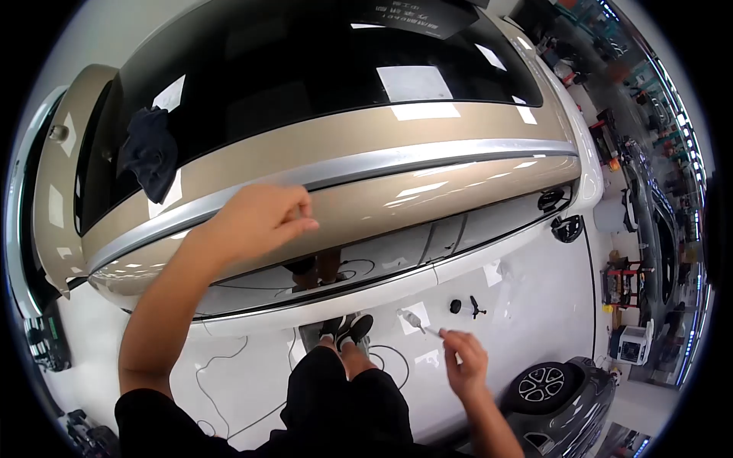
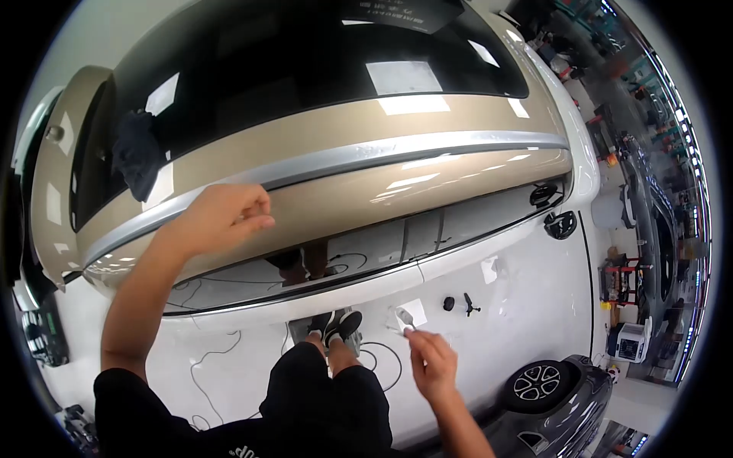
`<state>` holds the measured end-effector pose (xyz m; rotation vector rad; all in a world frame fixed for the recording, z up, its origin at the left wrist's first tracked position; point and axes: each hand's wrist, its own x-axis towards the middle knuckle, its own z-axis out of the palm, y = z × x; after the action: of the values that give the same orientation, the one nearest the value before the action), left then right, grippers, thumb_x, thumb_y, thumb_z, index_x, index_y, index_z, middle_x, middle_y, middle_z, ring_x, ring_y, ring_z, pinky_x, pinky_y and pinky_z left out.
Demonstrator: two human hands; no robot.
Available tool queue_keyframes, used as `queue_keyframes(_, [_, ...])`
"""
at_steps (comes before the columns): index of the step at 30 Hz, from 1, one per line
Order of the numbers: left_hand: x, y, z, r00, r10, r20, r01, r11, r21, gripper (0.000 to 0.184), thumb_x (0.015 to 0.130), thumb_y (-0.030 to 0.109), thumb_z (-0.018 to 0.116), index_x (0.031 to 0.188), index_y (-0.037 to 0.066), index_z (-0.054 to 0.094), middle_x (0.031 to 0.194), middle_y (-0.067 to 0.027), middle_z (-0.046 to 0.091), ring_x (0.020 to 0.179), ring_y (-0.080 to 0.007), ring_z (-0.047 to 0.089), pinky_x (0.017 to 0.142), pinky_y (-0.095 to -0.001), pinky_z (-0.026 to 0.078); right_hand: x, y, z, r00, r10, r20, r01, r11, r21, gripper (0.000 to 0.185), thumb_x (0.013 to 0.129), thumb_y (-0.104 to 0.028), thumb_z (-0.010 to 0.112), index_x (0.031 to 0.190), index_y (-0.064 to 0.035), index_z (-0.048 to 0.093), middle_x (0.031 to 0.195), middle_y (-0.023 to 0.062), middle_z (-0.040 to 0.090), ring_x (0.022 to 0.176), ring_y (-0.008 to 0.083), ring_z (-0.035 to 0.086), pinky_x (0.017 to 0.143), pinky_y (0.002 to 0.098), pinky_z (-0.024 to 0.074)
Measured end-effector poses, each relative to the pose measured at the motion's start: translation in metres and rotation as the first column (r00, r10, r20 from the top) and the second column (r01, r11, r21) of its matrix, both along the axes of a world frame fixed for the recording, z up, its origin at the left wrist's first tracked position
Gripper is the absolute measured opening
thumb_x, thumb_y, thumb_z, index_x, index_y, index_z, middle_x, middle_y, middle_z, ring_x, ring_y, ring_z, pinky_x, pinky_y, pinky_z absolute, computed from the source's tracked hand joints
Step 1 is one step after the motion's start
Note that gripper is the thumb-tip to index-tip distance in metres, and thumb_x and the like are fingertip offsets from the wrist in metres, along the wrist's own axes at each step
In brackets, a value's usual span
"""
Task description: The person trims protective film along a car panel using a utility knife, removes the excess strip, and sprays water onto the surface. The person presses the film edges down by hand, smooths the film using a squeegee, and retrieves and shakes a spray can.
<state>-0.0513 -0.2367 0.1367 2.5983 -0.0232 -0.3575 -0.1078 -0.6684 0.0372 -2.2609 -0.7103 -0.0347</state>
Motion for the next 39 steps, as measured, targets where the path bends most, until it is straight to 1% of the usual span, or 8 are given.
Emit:
queue_keyframes(10, [-0.128, 0.121, -0.001, 0.979, 0.183, -0.090, -0.138, 0.919, 0.369, 0.027, 0.082, 0.039, 0.078, 0.079, 0.013, 0.072, 0.077, -0.0091, 0.073, 0.077, -0.0301, 0.070, 0.072, -0.0407, 0.054, -0.110, -0.039, 0.062, 0.994, -0.077, -0.077, 0.078, 0.997, 0.017, 0.033, 0.084, 0.007, 0.071, 0.113, -0.0089, 0.074, 0.098, 0.0102, 0.073, 0.082, 0.0280, 0.071, 0.068, 0.0360, 0.0577])
queue_keyframes(17, [-0.171, 0.197, -0.019, 0.969, 0.241, -0.047, -0.122, 0.639, 0.760, 0.043, 0.084, 0.051, 0.064, 0.075, 0.012, 0.079, 0.078, -0.0100, 0.074, 0.081, -0.0315, 0.072, 0.073, -0.0438, 0.054, -0.082, -0.047, 0.102, 0.988, -0.139, 0.068, 0.139, 0.990, -0.001, 0.030, 0.087, 0.009, 0.066, 0.112, -0.0056, 0.073, 0.098, 0.0137, 0.072, 0.083, 0.0303, 0.071, 0.071, 0.0368, 0.0568])
queue_keyframes(21, [-0.196, 0.242, -0.024, 0.915, 0.400, -0.050, -0.357, 0.862, 0.360, 0.047, 0.098, 0.044, 0.056, 0.075, 0.009, 0.076, 0.074, -0.0107, 0.073, 0.077, -0.0316, 0.070, 0.073, -0.0442, 0.053, -0.084, -0.034, 0.110, 0.984, -0.154, 0.091, 0.155, 0.988, -0.001, 0.030, 0.090, 0.009, 0.064, 0.115, -0.0042, 0.073, 0.100, 0.0151, 0.072, 0.085, 0.0309, 0.072, 0.073, 0.0372, 0.0571])
queue_keyframes(25, [-0.245, 0.221, -0.030, 0.817, 0.575, -0.037, -0.567, 0.814, 0.127, 0.036, 0.099, 0.037, 0.062, 0.087, 0.005, 0.074, 0.079, -0.0123, 0.071, 0.073, -0.0273, 0.066, 0.073, -0.0390, 0.052, -0.112, -0.005, 0.106, 0.996, -0.086, 0.027, 0.086, 0.996, -0.036, 0.030, 0.091, 0.009, 0.064, 0.116, -0.0041, 0.073, 0.101, 0.0151, 0.073, 0.086, 0.0305, 0.072, 0.074, 0.0365, 0.0574])
queue_keyframes(27, [-0.280, 0.219, -0.094, 0.742, 0.667, 0.071, -0.645, 0.739, -0.196, 0.025, 0.098, 0.028, 0.065, 0.093, 0.005, 0.073, 0.081, -0.0115, 0.072, 0.077, -0.0274, 0.068, 0.076, -0.0386, 0.053, -0.117, 0.018, 0.108, 1.000, -0.012, 0.010, 0.012, 0.999, -0.050, 0.031, 0.090, 0.009, 0.064, 0.117, -0.0042, 0.073, 0.102, 0.0153, 0.073, 0.088, 0.0304, 0.073, 0.074, 0.0360, 0.0577])
queue_keyframes(32, [-0.346, 0.129, -0.138, 0.755, 0.655, -0.020, -0.647, 0.739, -0.188, 0.031, 0.093, 0.014, 0.070, 0.123, 0.008, 0.065, 0.128, -0.0123, 0.063, 0.106, -0.0293, 0.067, 0.092, -0.0408, 0.054, -0.125, 0.063, 0.113, 0.997, 0.080, -0.021, -0.081, 0.995, -0.055, 0.031, 0.090, 0.009, 0.063, 0.116, -0.0031, 0.071, 0.102, 0.0164, 0.072, 0.089, 0.0326, 0.072, 0.076, 0.0380, 0.0576])
queue_keyframes(34, [-0.344, 0.113, -0.133, 0.720, 0.606, 0.338, -0.635, 0.772, -0.034, 0.038, 0.091, 0.010, 0.069, 0.128, 0.007, 0.061, 0.138, -0.0128, 0.056, 0.120, -0.0327, 0.060, 0.099, -0.0435, 0.051, -0.127, 0.069, 0.113, 0.996, 0.081, -0.021, -0.083, 0.993, -0.083, 0.031, 0.094, 0.009, 0.057, 0.121, 0.0002, 0.068, 0.106, 0.0188, 0.071, 0.092, 0.0341, 0.071, 0.079, 0.0390, 0.0568])
queue_keyframes(39, [-0.290, 0.135, -0.096, 0.731, 0.342, 0.591, -0.472, 0.878, 0.076, 0.054, 0.087, 0.004, 0.067, 0.139, 0.010, 0.055, 0.145, -0.0082, 0.054, 0.129, -0.0325, 0.054, 0.107, -0.0453, 0.045, -0.134, 0.080, 0.101, 0.996, 0.086, -0.023, -0.088, 0.990, -0.106, 0.030, 0.098, 0.009, 0.052, 0.126, 0.0036, 0.063, 0.103, 0.0152, 0.069, 0.087, 0.0247, 0.067, 0.077, 0.0336, 0.0540])
